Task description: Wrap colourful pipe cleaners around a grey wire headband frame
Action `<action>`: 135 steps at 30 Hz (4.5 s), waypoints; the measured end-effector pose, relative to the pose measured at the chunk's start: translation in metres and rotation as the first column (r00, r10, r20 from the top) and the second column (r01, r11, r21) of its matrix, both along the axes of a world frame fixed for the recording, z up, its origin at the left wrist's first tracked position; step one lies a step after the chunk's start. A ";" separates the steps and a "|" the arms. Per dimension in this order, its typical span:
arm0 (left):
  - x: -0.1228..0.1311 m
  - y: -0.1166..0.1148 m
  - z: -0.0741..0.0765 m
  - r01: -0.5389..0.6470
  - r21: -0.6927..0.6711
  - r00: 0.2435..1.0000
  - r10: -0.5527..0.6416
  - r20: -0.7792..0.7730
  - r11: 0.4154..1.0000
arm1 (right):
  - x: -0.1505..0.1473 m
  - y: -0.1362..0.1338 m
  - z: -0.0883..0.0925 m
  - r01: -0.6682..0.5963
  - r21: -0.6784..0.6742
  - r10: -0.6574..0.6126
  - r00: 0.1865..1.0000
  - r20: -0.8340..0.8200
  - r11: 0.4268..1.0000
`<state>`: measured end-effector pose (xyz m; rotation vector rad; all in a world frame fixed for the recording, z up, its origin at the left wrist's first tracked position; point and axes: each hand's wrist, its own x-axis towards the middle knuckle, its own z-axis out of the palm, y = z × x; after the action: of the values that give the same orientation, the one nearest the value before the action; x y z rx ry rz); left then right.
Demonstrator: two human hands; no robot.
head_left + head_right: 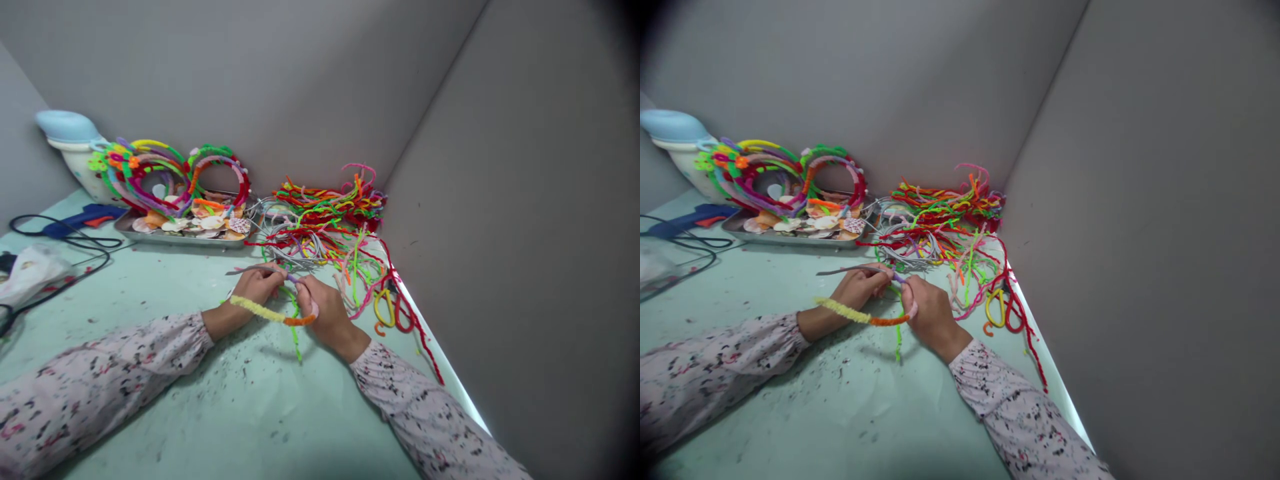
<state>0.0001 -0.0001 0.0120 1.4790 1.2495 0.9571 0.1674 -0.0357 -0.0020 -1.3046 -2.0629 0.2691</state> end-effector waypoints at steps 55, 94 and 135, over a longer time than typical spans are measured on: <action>0.001 0.001 -0.010 0.008 0.187 0.996 -0.025 0.085 0.982 | 0.001 0.011 0.003 -0.184 -0.514 -0.200 0.773 -0.602 0.838; -0.002 0.000 -0.004 0.029 0.288 0.970 0.042 -0.239 0.957 | 0.004 0.011 -0.005 -0.172 -0.412 -0.115 0.803 -0.585 0.895; -0.003 0.002 0.000 0.064 0.273 0.948 0.027 -0.318 0.960 | 0.004 0.012 -0.007 -0.185 -0.407 -0.105 0.798 -0.594 0.895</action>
<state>-0.0028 0.0015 0.0115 1.9262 1.3648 0.9356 0.1711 -0.0241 -0.0086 -1.2075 -1.5088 1.0957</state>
